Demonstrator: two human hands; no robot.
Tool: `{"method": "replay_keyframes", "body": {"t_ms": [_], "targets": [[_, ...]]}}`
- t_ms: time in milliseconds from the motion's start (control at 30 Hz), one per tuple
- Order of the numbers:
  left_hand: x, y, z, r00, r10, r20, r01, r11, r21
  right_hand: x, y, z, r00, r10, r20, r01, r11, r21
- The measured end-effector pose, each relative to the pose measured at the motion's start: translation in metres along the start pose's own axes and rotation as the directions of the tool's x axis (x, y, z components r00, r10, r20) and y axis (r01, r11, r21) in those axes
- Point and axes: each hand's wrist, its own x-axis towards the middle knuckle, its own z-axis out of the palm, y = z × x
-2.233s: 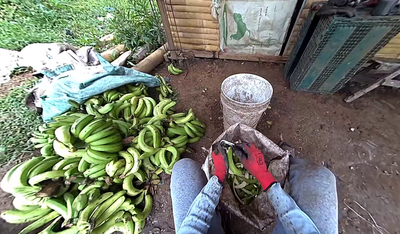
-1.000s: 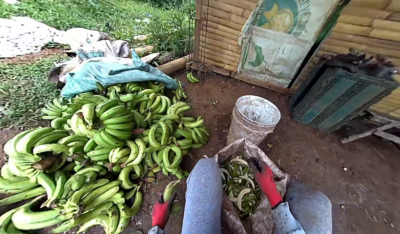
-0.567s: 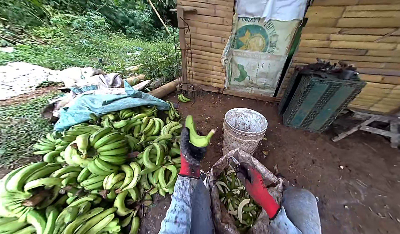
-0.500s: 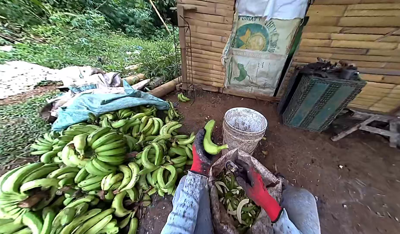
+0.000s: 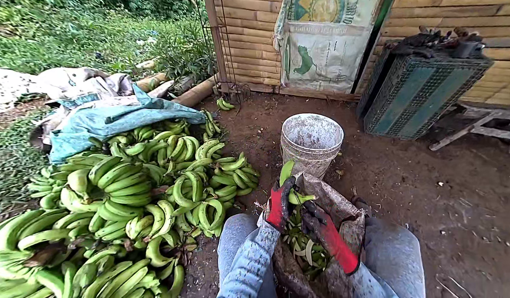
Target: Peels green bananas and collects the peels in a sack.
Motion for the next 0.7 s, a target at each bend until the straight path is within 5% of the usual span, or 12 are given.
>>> {"method": "replay_keyframes", "body": {"t_ms": [100,167,233,300,367,433,500,600,700], "targets": [[-0.008,-0.005,-0.003,0.985,0.149,0.091,-0.165,0.963,0.211,-0.002,0.007,0.000,0.980,0.178,-0.084,-0.152,0.956,0.249],[-0.018,-0.004,-0.003,0.926,0.226,0.304,-0.370,0.711,0.598,0.005,0.018,-0.001,0.951,0.264,-0.164,-0.223,0.947,0.230],[-0.025,-0.009,0.002,0.891,0.217,0.398,-0.452,0.485,0.749,0.014,0.041,-0.005,0.929,0.309,-0.204,-0.324,0.945,-0.044],[-0.023,-0.013,0.002,0.960,0.153,0.234,-0.277,0.627,0.728,0.011,0.069,-0.004,0.895,0.441,-0.066,-0.426,0.803,-0.416],[-0.012,-0.017,-0.006,0.993,0.085,0.078,-0.113,0.853,0.509,-0.008,0.083,0.012,0.774,0.608,0.179,-0.415,0.699,-0.582],[-0.002,-0.019,-0.016,0.999,0.037,0.035,-0.045,0.964,0.262,-0.019,0.079,0.025,0.665,0.683,0.303,-0.369,0.653,-0.661],[0.001,-0.007,-0.024,0.999,-0.036,0.014,0.034,0.990,0.139,-0.008,0.057,0.013,0.745,0.633,0.209,-0.345,0.635,-0.692],[-0.006,0.007,-0.031,0.996,-0.094,0.000,0.094,0.993,0.069,0.010,-0.002,-0.021,0.963,0.266,-0.051,-0.223,0.669,-0.709],[-0.010,0.008,-0.035,0.996,-0.075,0.046,0.069,0.989,0.128,0.013,-0.027,-0.034,0.997,-0.025,0.079,0.067,0.794,-0.604]]}}
